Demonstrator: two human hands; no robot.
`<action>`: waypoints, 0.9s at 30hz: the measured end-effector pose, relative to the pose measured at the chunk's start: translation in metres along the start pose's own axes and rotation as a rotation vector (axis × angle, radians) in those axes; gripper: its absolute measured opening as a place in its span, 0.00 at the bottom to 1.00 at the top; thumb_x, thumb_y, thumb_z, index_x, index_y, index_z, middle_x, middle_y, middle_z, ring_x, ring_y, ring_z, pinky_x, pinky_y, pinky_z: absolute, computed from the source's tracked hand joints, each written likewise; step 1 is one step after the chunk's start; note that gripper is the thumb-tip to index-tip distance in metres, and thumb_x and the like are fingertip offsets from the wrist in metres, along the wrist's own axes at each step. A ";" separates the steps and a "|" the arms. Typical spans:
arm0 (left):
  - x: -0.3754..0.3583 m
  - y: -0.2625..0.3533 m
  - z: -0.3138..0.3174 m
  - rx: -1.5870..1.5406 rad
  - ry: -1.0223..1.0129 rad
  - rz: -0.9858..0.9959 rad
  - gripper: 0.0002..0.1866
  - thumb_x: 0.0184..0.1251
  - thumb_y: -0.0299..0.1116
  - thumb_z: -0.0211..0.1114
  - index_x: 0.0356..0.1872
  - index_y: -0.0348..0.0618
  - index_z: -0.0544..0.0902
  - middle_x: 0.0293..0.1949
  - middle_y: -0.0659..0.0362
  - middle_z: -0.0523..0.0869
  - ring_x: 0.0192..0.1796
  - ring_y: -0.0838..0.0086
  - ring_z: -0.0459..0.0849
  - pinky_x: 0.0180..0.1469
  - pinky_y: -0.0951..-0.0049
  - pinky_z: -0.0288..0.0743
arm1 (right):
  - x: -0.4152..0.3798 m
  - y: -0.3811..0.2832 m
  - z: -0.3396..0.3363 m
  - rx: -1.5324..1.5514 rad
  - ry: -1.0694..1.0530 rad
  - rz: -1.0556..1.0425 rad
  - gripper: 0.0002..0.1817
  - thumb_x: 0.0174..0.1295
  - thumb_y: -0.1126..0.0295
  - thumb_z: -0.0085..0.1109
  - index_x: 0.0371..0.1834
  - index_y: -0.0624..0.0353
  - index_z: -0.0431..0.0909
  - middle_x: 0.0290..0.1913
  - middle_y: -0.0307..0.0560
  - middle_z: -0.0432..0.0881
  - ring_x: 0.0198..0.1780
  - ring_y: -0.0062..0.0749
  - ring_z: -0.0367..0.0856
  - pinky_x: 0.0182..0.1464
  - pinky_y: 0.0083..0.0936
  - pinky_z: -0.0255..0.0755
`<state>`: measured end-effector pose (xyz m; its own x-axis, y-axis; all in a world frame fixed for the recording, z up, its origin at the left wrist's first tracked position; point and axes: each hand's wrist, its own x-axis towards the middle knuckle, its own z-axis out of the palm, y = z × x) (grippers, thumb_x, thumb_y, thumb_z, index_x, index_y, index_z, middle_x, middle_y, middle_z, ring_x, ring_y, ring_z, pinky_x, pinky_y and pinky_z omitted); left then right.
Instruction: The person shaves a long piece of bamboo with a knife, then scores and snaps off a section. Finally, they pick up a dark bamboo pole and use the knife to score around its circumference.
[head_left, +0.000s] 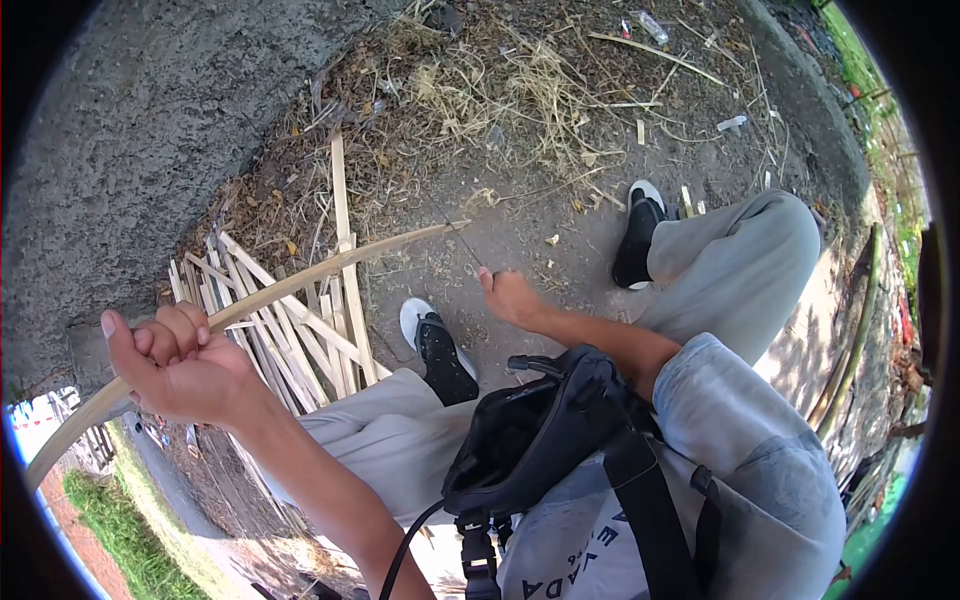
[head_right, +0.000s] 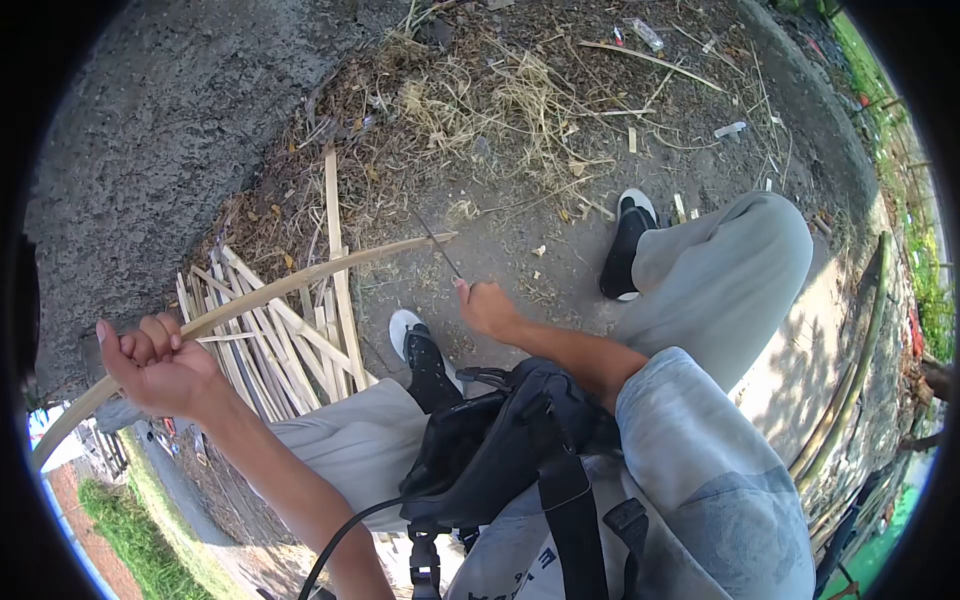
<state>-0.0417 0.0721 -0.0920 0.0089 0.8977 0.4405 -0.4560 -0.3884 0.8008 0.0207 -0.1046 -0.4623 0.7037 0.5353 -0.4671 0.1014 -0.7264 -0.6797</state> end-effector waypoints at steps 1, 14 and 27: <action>0.000 -0.001 -0.003 0.014 0.002 -0.003 0.24 0.63 0.34 0.64 0.13 0.56 0.58 0.10 0.71 0.52 0.12 0.84 0.48 0.17 0.78 0.45 | -0.008 -0.013 -0.010 0.029 -0.012 -0.044 0.35 0.71 0.49 0.35 0.28 0.73 0.80 0.29 0.75 0.79 0.39 0.68 0.80 0.47 0.53 0.74; 0.001 0.000 -0.004 0.003 -0.007 -0.018 0.24 0.64 0.35 0.64 0.13 0.56 0.59 0.10 0.71 0.52 0.13 0.84 0.49 0.17 0.77 0.45 | 0.013 0.031 0.001 -0.009 -0.058 0.128 0.39 0.71 0.49 0.33 0.24 0.77 0.79 0.17 0.68 0.77 0.26 0.60 0.83 0.36 0.45 0.80; 0.016 -0.001 -0.025 -0.064 -0.033 -0.101 0.21 0.66 0.36 0.62 0.16 0.53 0.63 0.11 0.69 0.54 0.13 0.83 0.51 0.19 0.78 0.49 | -0.013 -0.099 -0.055 0.321 -0.200 -0.083 0.37 0.71 0.47 0.33 0.21 0.71 0.76 0.17 0.64 0.77 0.21 0.58 0.79 0.32 0.47 0.76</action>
<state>-0.0638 0.0920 -0.0961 0.0860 0.9240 0.3727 -0.5072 -0.2813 0.8146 0.0406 -0.0635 -0.3582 0.5480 0.6833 -0.4825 -0.0950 -0.5223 -0.8475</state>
